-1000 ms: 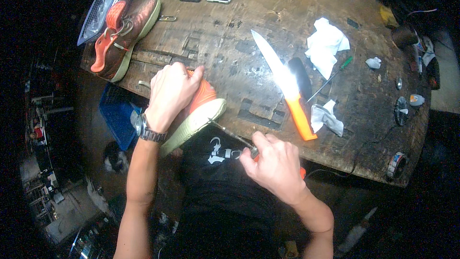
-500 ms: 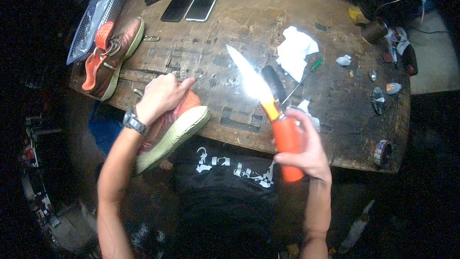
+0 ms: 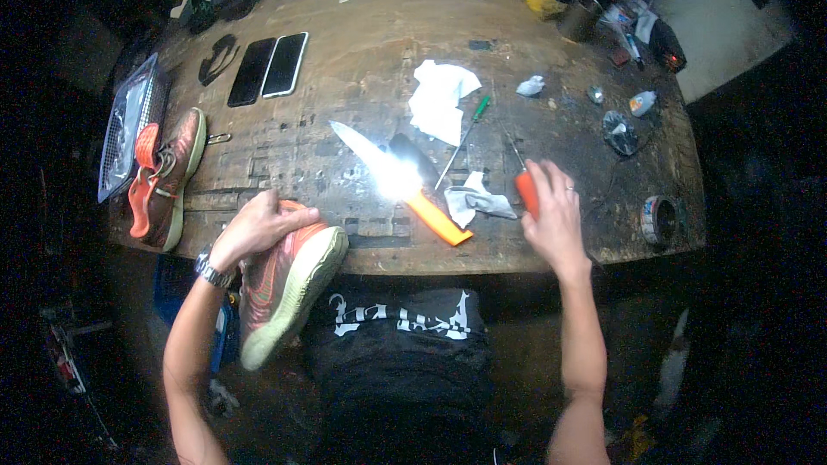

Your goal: The person uses a rotary tool to grind the sole of a running shoe, then wipes the area with a cloth. The person repeats grinding and wiping on different sections of the sole and upper, handling the shoe and tools throughout.

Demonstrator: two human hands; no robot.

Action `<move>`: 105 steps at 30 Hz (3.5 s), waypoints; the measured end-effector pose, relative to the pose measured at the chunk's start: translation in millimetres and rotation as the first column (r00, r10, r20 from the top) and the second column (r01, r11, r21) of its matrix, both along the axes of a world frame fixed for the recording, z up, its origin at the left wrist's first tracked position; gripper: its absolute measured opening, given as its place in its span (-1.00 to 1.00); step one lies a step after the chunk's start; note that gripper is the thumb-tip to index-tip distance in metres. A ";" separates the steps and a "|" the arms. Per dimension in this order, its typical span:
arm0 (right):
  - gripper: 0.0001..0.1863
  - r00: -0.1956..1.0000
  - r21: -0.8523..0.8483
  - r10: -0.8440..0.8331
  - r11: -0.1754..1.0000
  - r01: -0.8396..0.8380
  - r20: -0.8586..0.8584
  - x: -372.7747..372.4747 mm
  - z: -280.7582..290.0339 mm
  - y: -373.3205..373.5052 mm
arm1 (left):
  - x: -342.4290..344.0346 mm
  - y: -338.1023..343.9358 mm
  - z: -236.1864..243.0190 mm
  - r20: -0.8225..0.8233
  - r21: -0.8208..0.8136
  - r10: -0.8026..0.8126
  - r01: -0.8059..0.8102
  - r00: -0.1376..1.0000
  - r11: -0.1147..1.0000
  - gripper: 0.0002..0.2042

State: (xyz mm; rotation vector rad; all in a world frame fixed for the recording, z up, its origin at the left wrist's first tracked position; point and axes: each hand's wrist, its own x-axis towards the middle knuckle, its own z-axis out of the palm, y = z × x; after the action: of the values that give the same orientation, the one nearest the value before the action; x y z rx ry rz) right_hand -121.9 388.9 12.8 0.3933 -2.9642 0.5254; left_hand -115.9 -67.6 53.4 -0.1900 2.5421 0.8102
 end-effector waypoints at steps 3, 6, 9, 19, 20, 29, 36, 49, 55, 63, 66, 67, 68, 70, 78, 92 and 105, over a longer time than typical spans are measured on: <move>-0.26 0.985 -0.053 0.100 0.993 -0.109 -0.138 7.1 4.7 -29.7 | 6.9 2.9 -7.8 0.003 0.052 -0.008 0.007 1.000 0.999 -0.22; -0.62 0.975 0.114 0.126 0.988 -0.106 -0.184 4.2 4.1 -55.3 | 17.1 10.9 -14.2 0.054 0.211 0.040 -0.050 0.998 0.976 -0.35; -0.77 0.995 -0.105 0.019 0.994 -0.028 -0.094 1.5 9.7 -44.7 | 27.5 22.7 -14.9 0.081 0.300 0.099 -0.119 0.992 0.946 -0.43; -0.77 0.853 -0.993 -0.513 0.004 0.115 0.097 65.3 58.2 162.6 | 51.3 26.2 -28.9 -0.128 0.272 0.333 -0.289 0.934 0.918 -0.47; -0.79 0.762 -0.952 -0.621 0.079 0.297 0.186 68.0 57.1 191.4 | 51.9 23.2 -32.4 -0.148 0.304 0.369 -0.313 0.918 0.900 -0.48; -0.79 0.707 0.058 -0.706 0.708 0.704 0.045 37.9 23.5 305.7 | 57.2 24.3 -41.0 -0.131 0.273 0.410 -0.365 0.903 0.890 -0.24; -0.78 0.667 0.314 -0.738 0.661 0.682 0.105 14.7 33.8 290.2 | 53.2 23.8 -32.0 -0.091 0.282 0.345 -0.308 0.934 0.909 -0.40; -0.76 0.606 -0.279 -0.709 0.538 0.796 0.361 43.2 12.8 416.7 | 57.0 31.6 -17.0 -0.057 0.409 0.340 -0.289 0.939 0.866 -0.19; -0.22 0.597 -0.785 -0.692 0.072 0.615 0.405 42.5 12.2 408.9 | 81.8 20.9 -12.5 -0.180 0.143 0.162 -0.138 0.970 0.980 -0.31; -0.40 0.925 -0.846 0.026 0.415 0.335 0.380 38.7 20.0 72.0 | 100.4 32.2 -33.7 -0.536 0.328 0.297 -0.130 0.790 0.936 -0.10; -0.62 0.812 -0.874 0.353 0.329 0.357 0.465 39.0 22.7 -32.0 | 99.8 31.9 -35.8 -0.458 0.383 0.256 -0.071 0.851 0.921 -0.16; -0.76 0.808 -0.908 0.425 0.283 0.310 0.408 39.5 20.1 -61.9 | 97.8 31.7 -35.6 -0.446 0.383 0.242 -0.061 0.862 0.922 -0.19; -0.80 0.752 -0.891 0.480 0.271 0.364 0.453 38.9 20.5 -85.2 | 97.6 32.7 -34.6 -0.452 0.377 0.251 -0.071 0.856 0.923 -0.22; -0.81 0.723 -0.911 0.555 0.248 0.329 0.412 41.0 20.3 -122.9 | 95.7 34.1 -32.6 -0.454 0.351 0.229 -0.063 0.861 0.934 -0.22; -0.82 0.805 -0.905 0.414 0.213 0.368 0.425 68.4 1.6 -185.9 | 93.3 36.0 -38.2 -0.564 0.294 0.201 -0.033 0.801 0.955 -0.22; -0.90 0.980 -0.816 0.188 0.576 -0.058 0.063 97.4 9.5 -206.9 | 91.8 36.0 -37.2 -0.567 0.289 0.188 -0.021 0.802 0.957 -0.24; -0.88 0.983 -0.727 0.180 0.673 -0.138 -0.020 103.3 7.9 -202.2 | 90.2 35.3 -42.3 -0.577 0.301 0.183 -0.001 0.796 0.954 -0.24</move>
State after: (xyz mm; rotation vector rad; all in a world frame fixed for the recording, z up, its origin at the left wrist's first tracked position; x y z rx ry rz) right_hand -18.6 186.7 20.7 0.5388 -2.4641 1.6697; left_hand -25.7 -32.2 11.1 0.0535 2.9578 1.4658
